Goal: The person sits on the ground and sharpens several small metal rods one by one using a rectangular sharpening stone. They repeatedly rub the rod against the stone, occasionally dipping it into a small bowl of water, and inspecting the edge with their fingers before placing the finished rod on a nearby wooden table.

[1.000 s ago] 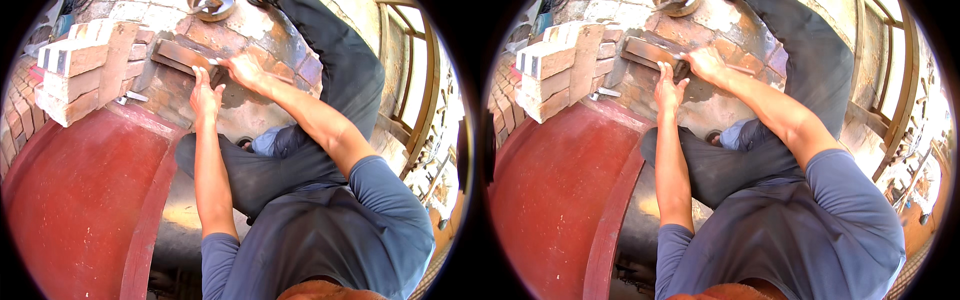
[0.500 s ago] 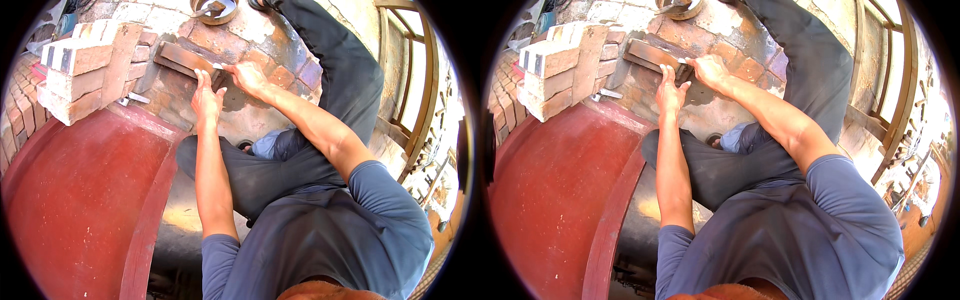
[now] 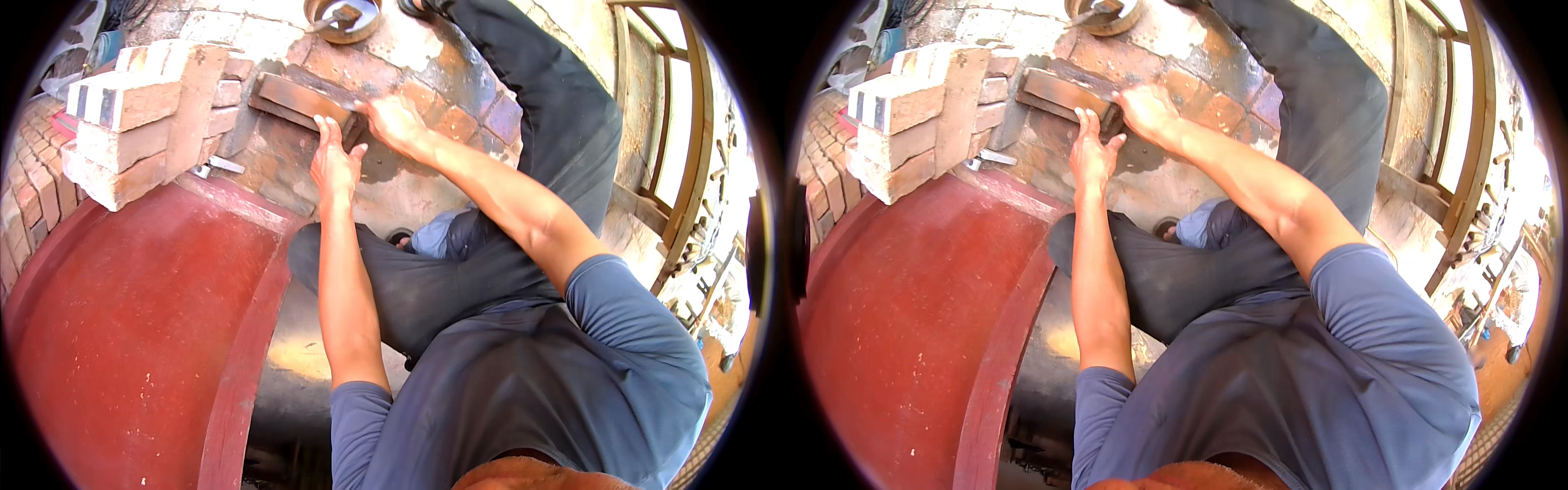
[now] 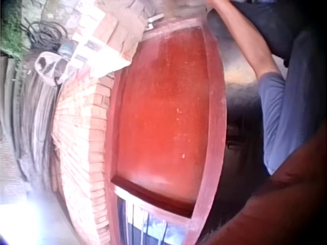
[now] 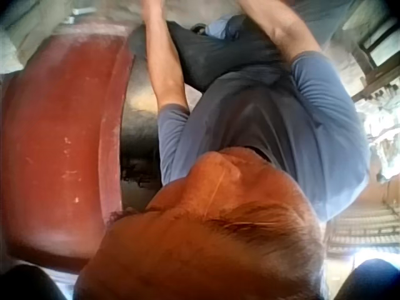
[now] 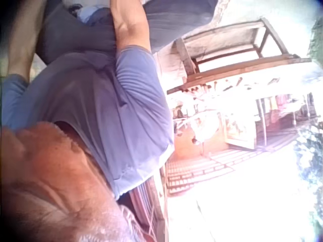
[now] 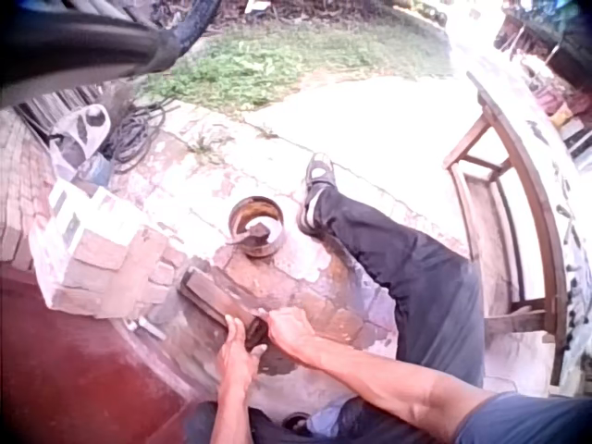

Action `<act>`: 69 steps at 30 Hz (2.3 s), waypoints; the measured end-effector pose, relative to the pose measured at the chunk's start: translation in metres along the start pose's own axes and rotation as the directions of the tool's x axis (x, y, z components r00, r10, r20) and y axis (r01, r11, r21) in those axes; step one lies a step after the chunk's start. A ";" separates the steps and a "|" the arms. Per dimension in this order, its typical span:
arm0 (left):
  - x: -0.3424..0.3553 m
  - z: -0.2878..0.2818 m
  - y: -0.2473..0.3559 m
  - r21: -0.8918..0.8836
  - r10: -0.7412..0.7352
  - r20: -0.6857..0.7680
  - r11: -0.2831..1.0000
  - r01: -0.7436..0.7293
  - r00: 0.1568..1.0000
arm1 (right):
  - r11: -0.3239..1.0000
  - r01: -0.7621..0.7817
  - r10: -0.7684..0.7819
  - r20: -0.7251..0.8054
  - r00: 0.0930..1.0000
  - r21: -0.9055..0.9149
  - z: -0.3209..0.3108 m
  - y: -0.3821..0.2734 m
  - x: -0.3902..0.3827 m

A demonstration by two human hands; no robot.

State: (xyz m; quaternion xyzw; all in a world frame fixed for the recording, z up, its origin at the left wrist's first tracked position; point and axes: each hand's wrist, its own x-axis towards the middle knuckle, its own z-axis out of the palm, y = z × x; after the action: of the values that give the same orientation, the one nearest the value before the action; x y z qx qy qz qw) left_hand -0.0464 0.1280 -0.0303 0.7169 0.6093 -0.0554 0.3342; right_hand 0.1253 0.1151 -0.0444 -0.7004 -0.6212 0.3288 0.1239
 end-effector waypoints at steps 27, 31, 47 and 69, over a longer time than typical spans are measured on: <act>0.228 -0.042 0.052 -0.341 -0.164 -0.242 0.937 0.074 0.956 | 0.965 -0.081 0.124 -0.163 0.979 0.249 -0.005 0.027 -0.017; 0.191 -0.062 0.072 -0.612 -0.194 -0.319 0.789 -0.045 0.928 | 0.963 -0.064 0.121 -0.208 0.971 0.262 -0.013 0.019 -0.017; 0.002 -0.106 -0.010 -0.596 -0.227 -0.416 0.799 -0.076 0.880 | 0.936 -0.094 0.182 -0.238 0.954 0.339 -0.016 0.030 -0.027; -0.020 -0.098 -0.035 -0.752 -0.467 -0.387 0.659 0.020 0.795 | 0.928 -0.097 0.195 -0.245 0.950 0.360 0.003 0.040 -0.024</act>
State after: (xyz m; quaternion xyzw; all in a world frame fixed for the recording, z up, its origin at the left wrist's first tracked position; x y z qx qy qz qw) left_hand -0.1156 0.1663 0.0405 0.4198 0.7451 0.3476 0.3844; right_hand 0.1543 0.0840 -0.0629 -0.7516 -0.4764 0.3395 0.3048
